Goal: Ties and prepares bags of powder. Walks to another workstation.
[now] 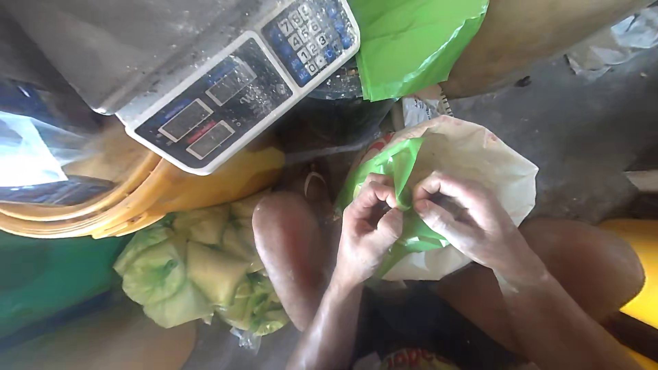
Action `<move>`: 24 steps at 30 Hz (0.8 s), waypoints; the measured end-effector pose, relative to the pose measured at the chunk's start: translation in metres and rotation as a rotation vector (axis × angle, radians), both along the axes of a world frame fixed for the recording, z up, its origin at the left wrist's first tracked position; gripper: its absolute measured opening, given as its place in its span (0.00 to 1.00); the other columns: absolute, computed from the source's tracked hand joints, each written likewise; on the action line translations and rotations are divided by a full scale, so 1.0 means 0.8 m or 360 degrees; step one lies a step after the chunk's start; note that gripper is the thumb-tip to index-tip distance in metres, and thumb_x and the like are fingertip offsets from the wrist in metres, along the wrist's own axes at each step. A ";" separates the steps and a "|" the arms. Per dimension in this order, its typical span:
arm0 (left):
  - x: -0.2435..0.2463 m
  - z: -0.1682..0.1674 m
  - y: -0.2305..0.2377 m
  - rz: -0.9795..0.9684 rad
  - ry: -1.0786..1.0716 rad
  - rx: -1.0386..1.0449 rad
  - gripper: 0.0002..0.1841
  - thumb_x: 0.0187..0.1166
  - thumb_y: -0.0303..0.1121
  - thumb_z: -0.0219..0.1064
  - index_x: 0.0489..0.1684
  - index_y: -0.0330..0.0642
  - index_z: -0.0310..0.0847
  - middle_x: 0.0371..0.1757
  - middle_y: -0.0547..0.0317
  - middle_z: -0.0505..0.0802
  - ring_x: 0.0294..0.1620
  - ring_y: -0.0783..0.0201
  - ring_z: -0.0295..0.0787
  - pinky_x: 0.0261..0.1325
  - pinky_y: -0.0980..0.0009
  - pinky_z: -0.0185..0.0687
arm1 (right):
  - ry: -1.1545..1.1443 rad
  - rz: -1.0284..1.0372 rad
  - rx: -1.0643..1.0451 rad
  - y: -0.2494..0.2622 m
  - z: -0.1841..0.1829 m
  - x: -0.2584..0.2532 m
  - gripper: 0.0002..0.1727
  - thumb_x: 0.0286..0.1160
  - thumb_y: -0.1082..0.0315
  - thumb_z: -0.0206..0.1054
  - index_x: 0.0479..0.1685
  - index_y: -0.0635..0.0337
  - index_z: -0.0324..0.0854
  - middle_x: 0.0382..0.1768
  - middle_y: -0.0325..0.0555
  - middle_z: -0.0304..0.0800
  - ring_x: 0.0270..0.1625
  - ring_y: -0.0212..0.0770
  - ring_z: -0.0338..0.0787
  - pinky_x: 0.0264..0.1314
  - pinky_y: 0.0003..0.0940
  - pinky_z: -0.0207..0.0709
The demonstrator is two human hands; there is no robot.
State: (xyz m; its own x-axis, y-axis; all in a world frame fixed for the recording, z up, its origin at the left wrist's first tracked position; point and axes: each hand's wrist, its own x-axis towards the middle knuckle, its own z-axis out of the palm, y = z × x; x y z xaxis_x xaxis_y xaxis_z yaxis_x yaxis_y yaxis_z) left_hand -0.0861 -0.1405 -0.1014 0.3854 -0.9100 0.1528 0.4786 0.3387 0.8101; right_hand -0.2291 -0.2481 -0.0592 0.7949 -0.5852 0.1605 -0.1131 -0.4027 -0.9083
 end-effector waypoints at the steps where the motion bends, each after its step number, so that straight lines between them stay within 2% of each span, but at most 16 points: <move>1: 0.001 0.000 0.000 -0.0012 0.0014 -0.0009 0.02 0.77 0.27 0.66 0.38 0.45 0.83 0.51 0.62 0.85 0.58 0.69 0.82 0.59 0.73 0.82 | -0.0010 0.0015 -0.0041 0.000 0.000 0.000 0.09 0.84 0.59 0.62 0.46 0.53 0.82 0.37 0.29 0.85 0.40 0.18 0.84 0.43 0.15 0.82; 3: 0.002 0.003 0.002 -0.0021 0.0022 -0.0010 0.02 0.77 0.27 0.66 0.38 0.45 0.83 0.50 0.62 0.85 0.57 0.69 0.82 0.58 0.74 0.82 | -0.0043 0.0048 -0.0139 0.003 0.001 0.002 0.11 0.84 0.58 0.64 0.52 0.54 0.81 0.43 0.31 0.86 0.46 0.20 0.85 0.50 0.18 0.84; 5: 0.002 0.006 0.004 -0.0019 0.0025 -0.0011 0.01 0.77 0.28 0.67 0.38 0.45 0.83 0.51 0.62 0.85 0.56 0.70 0.82 0.57 0.74 0.82 | -0.0104 0.0044 -0.0229 0.006 0.001 0.005 0.08 0.83 0.61 0.65 0.48 0.56 0.82 0.43 0.34 0.85 0.48 0.21 0.85 0.52 0.17 0.84; 8: 0.003 0.009 0.006 -0.0011 0.0031 -0.0041 0.01 0.77 0.28 0.67 0.37 0.44 0.83 0.51 0.62 0.85 0.57 0.70 0.82 0.57 0.74 0.82 | -0.0158 0.0036 -0.0231 0.010 0.003 0.008 0.06 0.83 0.64 0.64 0.44 0.56 0.83 0.42 0.33 0.83 0.47 0.20 0.84 0.50 0.14 0.82; 16: 0.002 0.015 0.015 0.0022 0.0006 -0.0053 0.02 0.77 0.27 0.65 0.37 0.46 0.83 0.52 0.63 0.85 0.58 0.70 0.81 0.60 0.72 0.81 | -0.0180 0.0022 -0.0154 0.016 0.008 0.007 0.07 0.83 0.61 0.63 0.43 0.53 0.83 0.41 0.31 0.83 0.47 0.20 0.84 0.48 0.15 0.81; 19: 0.000 0.016 0.019 0.0052 -0.0005 -0.0057 0.02 0.78 0.27 0.66 0.37 0.45 0.83 0.51 0.62 0.85 0.57 0.70 0.82 0.58 0.73 0.82 | -0.0148 0.0017 -0.0239 0.021 0.009 0.007 0.09 0.84 0.58 0.65 0.48 0.52 0.83 0.45 0.32 0.84 0.49 0.23 0.85 0.50 0.18 0.83; 24: -0.004 0.019 0.028 0.0081 0.0010 -0.0073 0.02 0.78 0.27 0.65 0.37 0.46 0.82 0.48 0.63 0.84 0.54 0.70 0.81 0.56 0.73 0.81 | -0.0224 0.0052 -0.0218 0.029 0.011 0.009 0.06 0.83 0.62 0.64 0.44 0.52 0.83 0.44 0.33 0.83 0.49 0.22 0.84 0.50 0.16 0.81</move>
State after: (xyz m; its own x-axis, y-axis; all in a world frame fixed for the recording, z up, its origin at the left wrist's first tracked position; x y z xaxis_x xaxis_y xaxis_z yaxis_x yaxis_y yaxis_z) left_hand -0.0893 -0.1182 -0.0863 0.4322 -0.8812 0.1917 0.4646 0.3998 0.7902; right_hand -0.2215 -0.2250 -0.0506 0.7771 -0.5246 0.3478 0.0264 -0.5249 -0.8507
